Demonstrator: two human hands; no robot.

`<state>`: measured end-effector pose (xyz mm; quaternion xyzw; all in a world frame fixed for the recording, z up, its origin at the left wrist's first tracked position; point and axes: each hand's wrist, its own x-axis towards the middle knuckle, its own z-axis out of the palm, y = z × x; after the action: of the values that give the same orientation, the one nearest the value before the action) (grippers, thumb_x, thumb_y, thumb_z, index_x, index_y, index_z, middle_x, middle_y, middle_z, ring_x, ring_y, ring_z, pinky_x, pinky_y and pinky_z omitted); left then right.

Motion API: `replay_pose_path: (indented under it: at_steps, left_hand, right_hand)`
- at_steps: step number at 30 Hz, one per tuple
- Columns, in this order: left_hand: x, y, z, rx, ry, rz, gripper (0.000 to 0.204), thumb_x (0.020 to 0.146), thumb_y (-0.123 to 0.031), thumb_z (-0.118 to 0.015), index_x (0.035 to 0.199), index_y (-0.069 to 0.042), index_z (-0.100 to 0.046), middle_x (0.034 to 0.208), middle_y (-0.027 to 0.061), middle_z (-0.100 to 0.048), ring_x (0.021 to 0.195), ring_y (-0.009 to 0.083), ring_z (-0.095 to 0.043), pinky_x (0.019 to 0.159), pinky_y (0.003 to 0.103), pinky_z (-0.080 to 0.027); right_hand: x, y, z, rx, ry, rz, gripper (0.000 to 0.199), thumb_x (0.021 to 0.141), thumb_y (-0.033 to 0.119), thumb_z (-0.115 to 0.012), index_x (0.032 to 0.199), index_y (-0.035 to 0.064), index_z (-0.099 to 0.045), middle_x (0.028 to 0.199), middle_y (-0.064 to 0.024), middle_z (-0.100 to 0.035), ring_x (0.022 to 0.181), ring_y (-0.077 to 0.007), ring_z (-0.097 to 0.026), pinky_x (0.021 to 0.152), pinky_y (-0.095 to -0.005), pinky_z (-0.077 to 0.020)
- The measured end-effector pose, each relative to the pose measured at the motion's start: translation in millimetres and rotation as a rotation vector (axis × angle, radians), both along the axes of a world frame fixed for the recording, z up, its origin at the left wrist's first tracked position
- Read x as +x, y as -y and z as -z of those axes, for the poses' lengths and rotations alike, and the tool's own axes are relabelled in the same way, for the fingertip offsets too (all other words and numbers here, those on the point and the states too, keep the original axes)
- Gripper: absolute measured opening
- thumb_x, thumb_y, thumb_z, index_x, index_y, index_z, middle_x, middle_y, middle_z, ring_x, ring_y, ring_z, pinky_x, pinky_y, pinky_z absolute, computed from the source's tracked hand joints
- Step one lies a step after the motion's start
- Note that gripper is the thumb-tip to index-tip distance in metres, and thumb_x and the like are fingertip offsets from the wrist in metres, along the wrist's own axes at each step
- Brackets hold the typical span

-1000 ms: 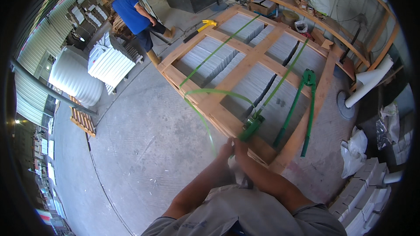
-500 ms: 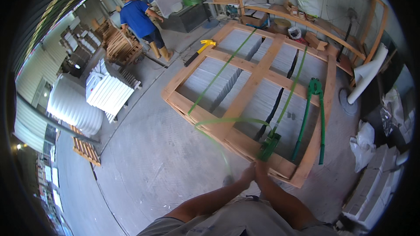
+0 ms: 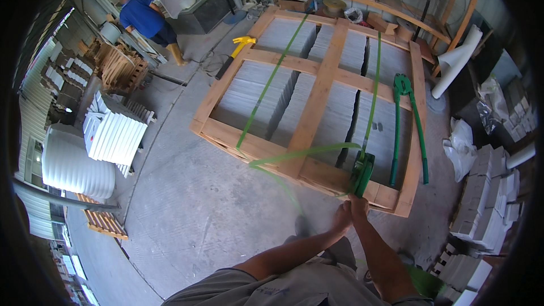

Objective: The person secures a wooden pallet with green straps using a manual tensioner and a strapping tool. They wrap the strap around the pallet, tension it, and fasten it, repeating the process for multiple straps.

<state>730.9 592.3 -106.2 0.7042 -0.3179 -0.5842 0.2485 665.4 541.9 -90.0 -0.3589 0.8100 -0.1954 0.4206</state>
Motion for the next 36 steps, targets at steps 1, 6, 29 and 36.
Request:
replay_pose_path:
  at_steps: [1,6,29,36]
  left_hand:
    - [1,-4,0,-0.044,0.059,0.010,0.050,0.094,-0.046,-0.030,0.115,-0.004,-0.048,0.116,0.0265,-0.056,0.101,0.0485,-0.056,0.085,0.055,-0.045]
    - [10,-15,0,-0.307,0.357,0.173,0.037,0.092,-0.038,-0.043,0.098,-0.003,-0.052,0.098,0.0245,-0.058,0.091,0.0471,-0.057,0.074,0.055,-0.044]
    - [-122,19,-49,-0.045,-0.310,-0.162,0.048,0.099,-0.047,-0.036,0.108,-0.005,-0.056,0.089,0.0041,-0.059,0.079,0.0149,-0.057,0.067,0.032,-0.044]
    - [-72,-7,-108,-0.106,-0.512,-0.329,0.052,0.099,-0.049,-0.032,0.108,-0.003,-0.054,0.077,0.0056,-0.057,0.072,0.0154,-0.056,0.062,0.032,-0.045]
  right_hand:
    - [2,-2,-4,0.004,-0.049,-0.041,0.039,0.073,0.038,-0.067,0.071,-0.0004,-0.066,0.069,-0.0163,-0.066,0.070,-0.0310,-0.065,0.064,-0.0440,-0.0472]
    - [20,-8,-21,-0.152,-0.206,-0.046,0.044,0.076,0.044,-0.062,0.081,0.0011,-0.069,0.079,-0.0233,-0.066,0.081,-0.0409,-0.064,0.071,-0.0486,-0.0474]
    - [-117,55,-129,0.109,-0.044,-0.642,0.046,0.073,0.036,-0.066,0.091,-0.0070,-0.062,0.077,-0.0269,-0.064,0.075,-0.0405,-0.066,0.068,-0.0459,-0.0508]
    - [-100,-7,-171,-0.084,0.286,-0.481,0.035,0.077,0.029,-0.057,0.088,-0.0038,-0.064,0.077,-0.0207,-0.065,0.074,-0.0323,-0.065,0.067,-0.0397,-0.0485]
